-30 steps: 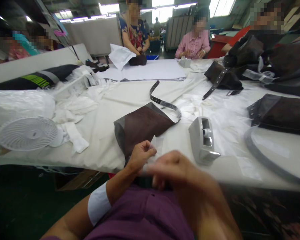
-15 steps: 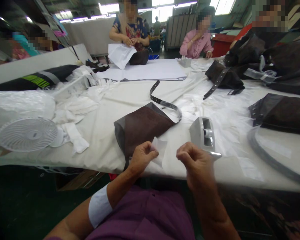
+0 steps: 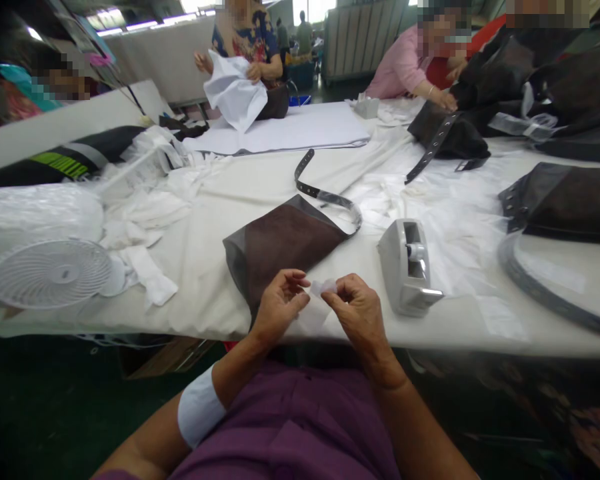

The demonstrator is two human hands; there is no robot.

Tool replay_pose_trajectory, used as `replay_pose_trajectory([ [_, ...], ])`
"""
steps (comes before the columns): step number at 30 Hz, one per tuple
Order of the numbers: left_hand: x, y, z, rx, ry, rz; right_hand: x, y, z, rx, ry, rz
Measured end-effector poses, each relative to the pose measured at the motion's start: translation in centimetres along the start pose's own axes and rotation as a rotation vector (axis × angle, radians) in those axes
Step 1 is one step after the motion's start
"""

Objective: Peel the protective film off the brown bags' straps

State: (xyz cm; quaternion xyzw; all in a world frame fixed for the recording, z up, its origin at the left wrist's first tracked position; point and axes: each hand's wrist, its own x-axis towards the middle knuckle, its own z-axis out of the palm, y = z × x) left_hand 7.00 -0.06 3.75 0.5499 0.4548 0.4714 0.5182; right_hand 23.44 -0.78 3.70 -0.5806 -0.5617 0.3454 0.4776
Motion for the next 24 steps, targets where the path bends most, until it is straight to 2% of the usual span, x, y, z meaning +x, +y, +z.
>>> replay_pose_trajectory([
  [3,-0.2,2.1,-0.8,0.199,0.038,0.245,0.0,-0.6,-0.5,-0.111,-0.025,-0.027],
  [6,-0.4,3.9,-1.0,0.364,-0.040,0.471,-0.2,-1.1,-0.7,-0.168,-0.064,-0.047],
  [8,-0.4,4.3,-0.9,0.446,-0.105,0.542,-0.4,-1.3,-0.7,-0.193,-0.085,-0.064],
  [11,-0.4,4.0,-0.8,0.513,-0.142,0.530,-0.7,-1.3,-0.9,-0.235,-0.117,-0.108],
  [16,-0.6,2.8,-1.0,0.511,-0.119,0.438,-1.2,-1.1,-1.3,-0.261,-0.147,-0.120],
  [24,-1.3,3.4,-0.8,0.586,-0.108,0.514,-1.6,-0.6,-1.1,-0.300,-0.173,-0.103],
])
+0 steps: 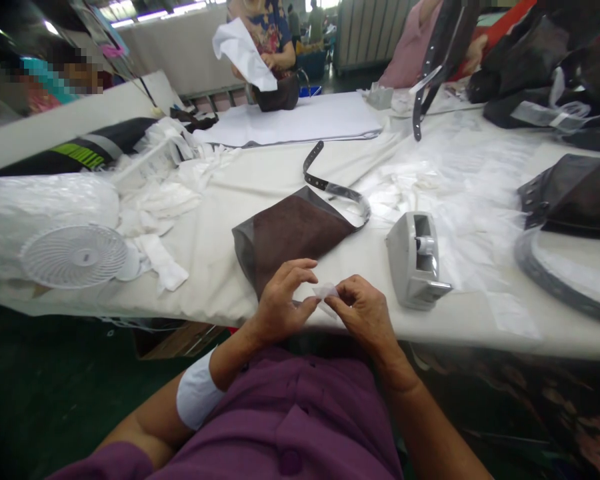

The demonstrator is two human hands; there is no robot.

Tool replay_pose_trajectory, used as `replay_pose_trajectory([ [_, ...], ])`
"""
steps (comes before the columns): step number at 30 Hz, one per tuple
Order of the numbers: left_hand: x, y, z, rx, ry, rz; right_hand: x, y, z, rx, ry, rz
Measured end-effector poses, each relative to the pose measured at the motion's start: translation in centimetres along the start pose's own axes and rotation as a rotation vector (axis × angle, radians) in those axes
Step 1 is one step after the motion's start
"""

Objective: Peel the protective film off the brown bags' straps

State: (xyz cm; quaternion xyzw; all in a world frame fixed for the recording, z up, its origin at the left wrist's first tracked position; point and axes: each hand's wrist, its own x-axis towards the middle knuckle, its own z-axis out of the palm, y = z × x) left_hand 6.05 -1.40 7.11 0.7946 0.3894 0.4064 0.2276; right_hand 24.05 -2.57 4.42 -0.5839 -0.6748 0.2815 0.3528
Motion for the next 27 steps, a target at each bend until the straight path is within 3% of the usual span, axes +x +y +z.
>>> replay_pose_trajectory([
  [5,0.0,0.1,0.4,0.082,-0.132,-0.032,-0.3,0.0,0.1,-0.028,0.003,-0.060],
  [14,-0.7,-0.4,1.1,0.126,-0.193,-0.035,-0.7,0.2,-0.1,-0.073,0.000,-0.076],
  [18,-3.1,0.7,0.5,-0.012,-0.270,0.059,-1.6,1.5,-0.6,-0.069,-0.071,-0.051],
  [20,-5.3,1.1,0.2,-0.164,-0.295,0.013,-2.2,2.7,-1.0,-0.077,-0.116,-0.012],
  [21,-6.6,1.1,0.1,-0.253,-0.301,-0.080,-2.5,3.3,-1.1,-0.067,-0.142,0.013],
  [23,-9.0,0.7,0.0,-0.464,-0.248,-0.419,-2.8,4.4,-1.3,-0.009,-0.190,0.070],
  [25,-10.7,0.0,0.2,-0.708,-0.030,-0.847,-2.9,5.1,-1.2,0.075,-0.228,0.124],
  [27,-11.3,-0.9,0.7,-0.967,0.286,-1.133,-2.8,5.4,-0.8,0.139,-0.255,0.155],
])
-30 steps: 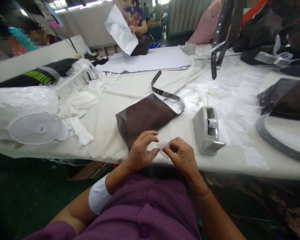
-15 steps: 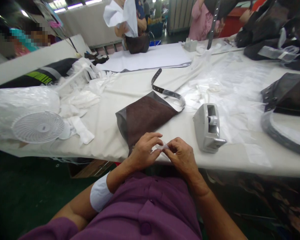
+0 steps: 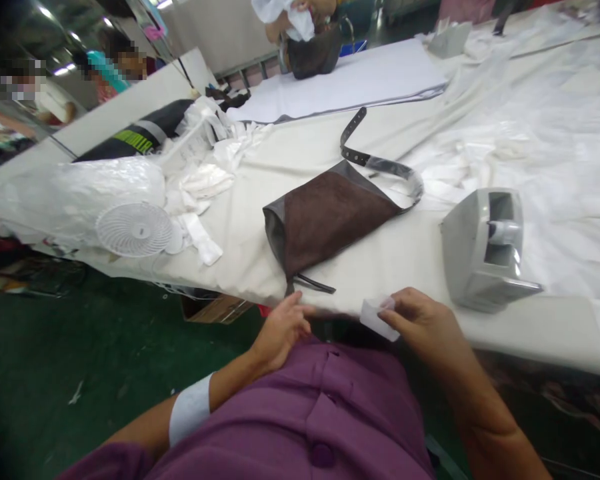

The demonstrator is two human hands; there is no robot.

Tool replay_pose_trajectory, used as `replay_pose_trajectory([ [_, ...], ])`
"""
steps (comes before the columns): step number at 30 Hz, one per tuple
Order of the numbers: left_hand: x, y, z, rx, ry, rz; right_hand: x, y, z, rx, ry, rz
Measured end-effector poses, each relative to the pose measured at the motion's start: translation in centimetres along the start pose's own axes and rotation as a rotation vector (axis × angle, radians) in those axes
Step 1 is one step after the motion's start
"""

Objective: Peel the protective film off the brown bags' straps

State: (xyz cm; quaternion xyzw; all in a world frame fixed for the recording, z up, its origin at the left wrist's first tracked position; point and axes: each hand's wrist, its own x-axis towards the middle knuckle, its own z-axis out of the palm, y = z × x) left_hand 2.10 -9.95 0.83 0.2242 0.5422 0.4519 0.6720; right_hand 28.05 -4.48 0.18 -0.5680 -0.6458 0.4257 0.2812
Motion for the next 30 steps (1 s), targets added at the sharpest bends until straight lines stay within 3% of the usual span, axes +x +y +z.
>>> replay_pose_trajectory([
  [2,1.3,-0.4,0.4,-0.298,0.083,-0.054,0.5,0.1,0.7,0.015,-0.034,0.006],
  [4,3.0,-0.4,1.4,-0.442,0.119,-0.053,0.9,0.0,1.4,-0.016,-0.063,-0.001],
  [7,5.7,-0.3,3.2,-0.460,0.244,-0.063,1.0,-0.4,2.2,-0.097,-0.084,-0.021],
  [11,8.0,0.3,4.4,-0.429,0.334,-0.180,0.7,-1.0,2.2,-0.172,-0.103,-0.040],
  [14,7.9,0.6,3.9,-0.407,0.257,-0.161,0.8,-1.3,2.1,-0.201,-0.154,-0.027],
  [18,6.4,0.9,2.6,-0.309,0.109,0.029,1.6,-1.2,2.7,-0.223,-0.248,0.014],
  [23,5.8,1.1,1.6,-0.047,0.112,0.210,3.0,-1.4,4.7,-0.167,-0.391,0.118],
  [30,5.8,0.2,0.3,-0.112,0.078,0.124,4.1,-3.0,6.5,-0.114,-0.568,0.188],
])
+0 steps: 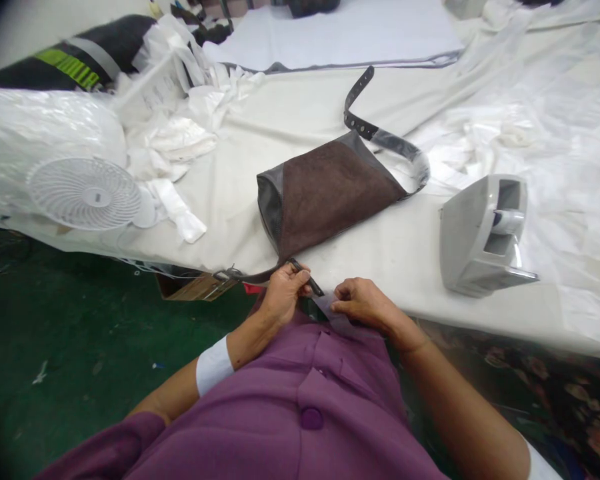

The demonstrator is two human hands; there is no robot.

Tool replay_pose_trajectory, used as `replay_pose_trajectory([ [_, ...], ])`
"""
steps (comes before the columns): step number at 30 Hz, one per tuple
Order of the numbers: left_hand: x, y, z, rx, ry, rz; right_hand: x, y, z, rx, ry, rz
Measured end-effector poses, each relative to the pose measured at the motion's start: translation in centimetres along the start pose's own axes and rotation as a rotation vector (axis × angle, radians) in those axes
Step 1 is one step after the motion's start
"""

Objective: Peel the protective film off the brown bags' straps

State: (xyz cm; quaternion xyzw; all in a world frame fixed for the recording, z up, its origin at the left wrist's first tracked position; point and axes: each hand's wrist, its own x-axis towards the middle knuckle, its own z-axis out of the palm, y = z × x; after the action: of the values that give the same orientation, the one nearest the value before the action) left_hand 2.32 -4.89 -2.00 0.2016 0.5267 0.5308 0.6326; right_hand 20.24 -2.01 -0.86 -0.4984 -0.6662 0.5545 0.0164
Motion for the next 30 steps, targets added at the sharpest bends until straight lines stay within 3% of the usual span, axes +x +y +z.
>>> replay_pose_trajectory([
  [7,-0.1,0.0,-1.0,0.163,0.008,0.071,0.1,-0.1,-0.1,-0.064,-0.054,-0.010],
  [20,-0.5,-0.3,-1.3,0.262,-0.019,0.108,0.8,-1.3,1.2,-0.037,-0.047,0.034],
  [30,-1.9,-0.6,-1.5,0.152,0.114,-0.054,1.7,-1.2,3.0,0.198,-0.018,0.040],
])
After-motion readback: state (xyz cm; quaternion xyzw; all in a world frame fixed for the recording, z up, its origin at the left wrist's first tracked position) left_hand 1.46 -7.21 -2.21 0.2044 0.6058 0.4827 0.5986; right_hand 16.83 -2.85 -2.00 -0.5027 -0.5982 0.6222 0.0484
